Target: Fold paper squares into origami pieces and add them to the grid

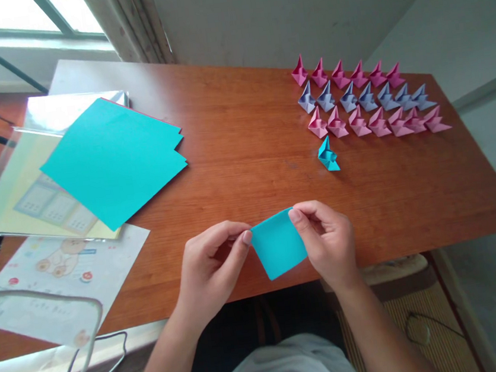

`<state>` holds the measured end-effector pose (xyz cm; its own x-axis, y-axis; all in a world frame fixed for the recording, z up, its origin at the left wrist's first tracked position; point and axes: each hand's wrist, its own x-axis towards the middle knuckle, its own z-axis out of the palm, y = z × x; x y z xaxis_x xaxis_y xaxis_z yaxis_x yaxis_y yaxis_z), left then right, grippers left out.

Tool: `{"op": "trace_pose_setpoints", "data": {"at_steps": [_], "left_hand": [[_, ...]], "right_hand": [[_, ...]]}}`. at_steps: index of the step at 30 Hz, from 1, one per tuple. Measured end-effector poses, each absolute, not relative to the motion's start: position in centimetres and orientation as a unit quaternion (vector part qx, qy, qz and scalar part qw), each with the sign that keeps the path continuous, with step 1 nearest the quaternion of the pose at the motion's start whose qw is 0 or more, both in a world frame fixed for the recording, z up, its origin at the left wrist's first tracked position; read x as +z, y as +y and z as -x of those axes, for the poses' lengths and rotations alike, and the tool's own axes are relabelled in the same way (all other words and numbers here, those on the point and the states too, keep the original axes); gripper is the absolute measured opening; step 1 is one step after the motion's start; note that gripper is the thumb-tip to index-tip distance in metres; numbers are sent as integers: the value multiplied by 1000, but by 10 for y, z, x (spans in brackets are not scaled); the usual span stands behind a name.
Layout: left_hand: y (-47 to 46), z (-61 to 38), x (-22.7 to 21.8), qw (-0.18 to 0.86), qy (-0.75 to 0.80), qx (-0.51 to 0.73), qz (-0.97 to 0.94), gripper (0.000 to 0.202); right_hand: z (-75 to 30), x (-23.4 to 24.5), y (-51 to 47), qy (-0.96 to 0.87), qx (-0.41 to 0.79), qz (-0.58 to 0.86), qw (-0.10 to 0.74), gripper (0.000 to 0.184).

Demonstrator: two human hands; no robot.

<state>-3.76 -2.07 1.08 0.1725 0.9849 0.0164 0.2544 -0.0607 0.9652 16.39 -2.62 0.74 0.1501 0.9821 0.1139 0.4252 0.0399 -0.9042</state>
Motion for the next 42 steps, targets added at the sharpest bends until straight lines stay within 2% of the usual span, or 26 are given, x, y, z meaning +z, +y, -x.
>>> {"op": "trace_pose_setpoints", "data": {"at_steps": [5, 11, 19, 24, 32, 35, 39, 42], "left_hand": [[-21, 41, 12, 483, 493, 401, -602, 15], [-22, 42, 13, 485, 492, 412, -594, 16], [-18, 45, 14, 506, 482, 371, -612, 9], [-12, 53, 19, 549, 446, 326, -627, 11], [-6, 51, 23, 548, 416, 283, -668, 15], [-5, 45, 23, 543, 404, 291, -676, 11], [-5, 36, 25, 505, 446, 334, -659, 11], [-5, 30, 26, 470, 502, 370, -625, 11]], "right_hand": [[-164, 4, -27, -541, 342, 625, 446, 22], [-167, 2, -28, -523, 381, 641, 413, 35], [-168, 6, -28, -554, 377, 614, 417, 31], [-168, 8, -28, -563, 422, 587, 401, 31], [-165, 10, -28, -594, 521, 514, 334, 39], [-163, 10, -26, -628, 497, 514, 306, 43], [-161, 16, -26, -648, 417, 539, 339, 29], [-159, 26, -32, -662, 371, 540, 363, 41]]}}
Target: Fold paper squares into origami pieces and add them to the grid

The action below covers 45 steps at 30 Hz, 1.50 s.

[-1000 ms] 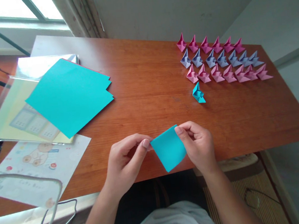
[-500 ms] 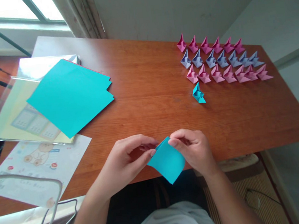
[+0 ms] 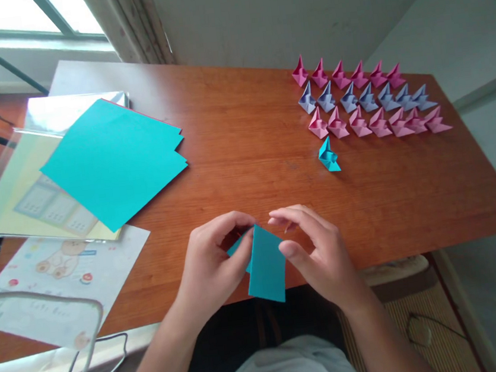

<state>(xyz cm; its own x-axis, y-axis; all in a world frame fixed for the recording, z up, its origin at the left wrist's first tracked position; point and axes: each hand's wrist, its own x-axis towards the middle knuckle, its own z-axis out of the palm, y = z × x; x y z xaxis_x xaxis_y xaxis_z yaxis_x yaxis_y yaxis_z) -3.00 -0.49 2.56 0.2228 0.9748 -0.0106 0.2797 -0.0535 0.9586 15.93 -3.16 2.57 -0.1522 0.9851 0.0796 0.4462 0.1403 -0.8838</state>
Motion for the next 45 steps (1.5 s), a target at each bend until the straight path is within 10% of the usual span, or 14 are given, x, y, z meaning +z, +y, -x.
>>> {"op": "trace_pose_setpoints", "data": {"at_steps": [5, 13, 20, 45], "left_hand": [[-1, 21, 28, 351, 551, 357, -668, 16], [13, 18, 20, 193, 523, 259, -789, 14], [15, 9, 22, -74, 465, 151, -869, 25], [23, 28, 18, -82, 337, -65, -936, 47]], "right_hand": [[-150, 42, -44, -745, 322, 492, 314, 72], [-167, 27, -25, -643, 260, 631, 348, 14], [-184, 9, 4, -634, 258, 671, 286, 26], [-201, -10, 7, -785, 61, 550, 280, 14]]}}
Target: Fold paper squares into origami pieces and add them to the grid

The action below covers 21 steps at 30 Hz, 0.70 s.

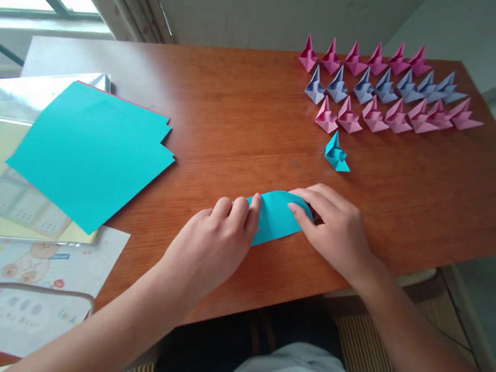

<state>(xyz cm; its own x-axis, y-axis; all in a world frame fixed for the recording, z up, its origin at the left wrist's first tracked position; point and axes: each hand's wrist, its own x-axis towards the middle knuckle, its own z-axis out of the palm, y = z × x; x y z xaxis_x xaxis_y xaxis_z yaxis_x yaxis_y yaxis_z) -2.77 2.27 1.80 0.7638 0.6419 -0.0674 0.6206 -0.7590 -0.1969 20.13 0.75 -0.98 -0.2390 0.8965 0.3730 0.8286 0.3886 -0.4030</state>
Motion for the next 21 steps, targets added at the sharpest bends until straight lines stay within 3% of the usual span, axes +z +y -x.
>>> {"op": "trace_pose_setpoints", "data": {"at_steps": [10, 21], "left_hand": [[21, 23, 19, 96, -329, 71, 937, 49], [19, 19, 22, 73, -343, 86, 933, 51]], "right_hand": [[-211, -10, -2, -864, 8, 436, 251, 33], [-206, -1, -3, -906, -12, 349, 241, 21]]}}
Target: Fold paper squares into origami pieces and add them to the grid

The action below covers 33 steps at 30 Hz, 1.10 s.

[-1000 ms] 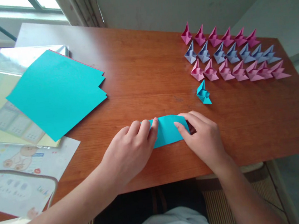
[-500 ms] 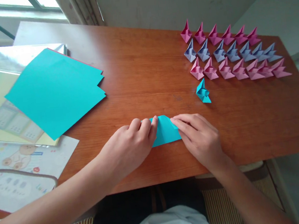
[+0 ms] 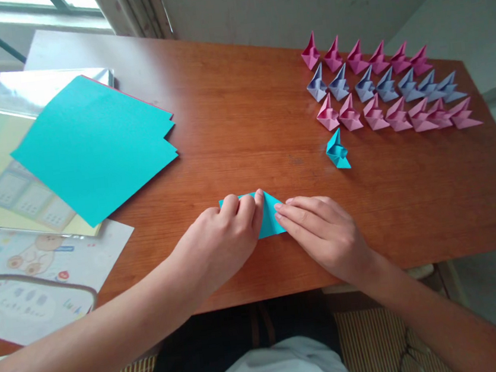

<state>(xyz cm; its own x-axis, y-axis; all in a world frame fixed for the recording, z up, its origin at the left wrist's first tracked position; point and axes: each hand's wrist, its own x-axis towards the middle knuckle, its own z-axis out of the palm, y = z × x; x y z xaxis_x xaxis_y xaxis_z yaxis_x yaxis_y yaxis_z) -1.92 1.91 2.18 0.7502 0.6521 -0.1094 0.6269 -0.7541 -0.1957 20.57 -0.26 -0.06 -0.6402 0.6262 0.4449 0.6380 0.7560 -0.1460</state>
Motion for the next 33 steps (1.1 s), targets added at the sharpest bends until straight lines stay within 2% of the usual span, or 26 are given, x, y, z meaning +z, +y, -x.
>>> {"op": "trace_pose_setpoints", "data": {"at_steps": [7, 17, 33], "left_hand": [[18, 20, 21, 77, -341, 87, 933, 52], [19, 19, 21, 68, -347, 96, 931, 53], [20, 20, 23, 65, -351, 86, 930, 50]], "right_hand": [[-205, 0, -5, -912, 2, 342, 228, 21], [-219, -11, -11, -920, 37, 339, 193, 35], [-221, -8, -8, -924, 32, 336, 181, 32]]}}
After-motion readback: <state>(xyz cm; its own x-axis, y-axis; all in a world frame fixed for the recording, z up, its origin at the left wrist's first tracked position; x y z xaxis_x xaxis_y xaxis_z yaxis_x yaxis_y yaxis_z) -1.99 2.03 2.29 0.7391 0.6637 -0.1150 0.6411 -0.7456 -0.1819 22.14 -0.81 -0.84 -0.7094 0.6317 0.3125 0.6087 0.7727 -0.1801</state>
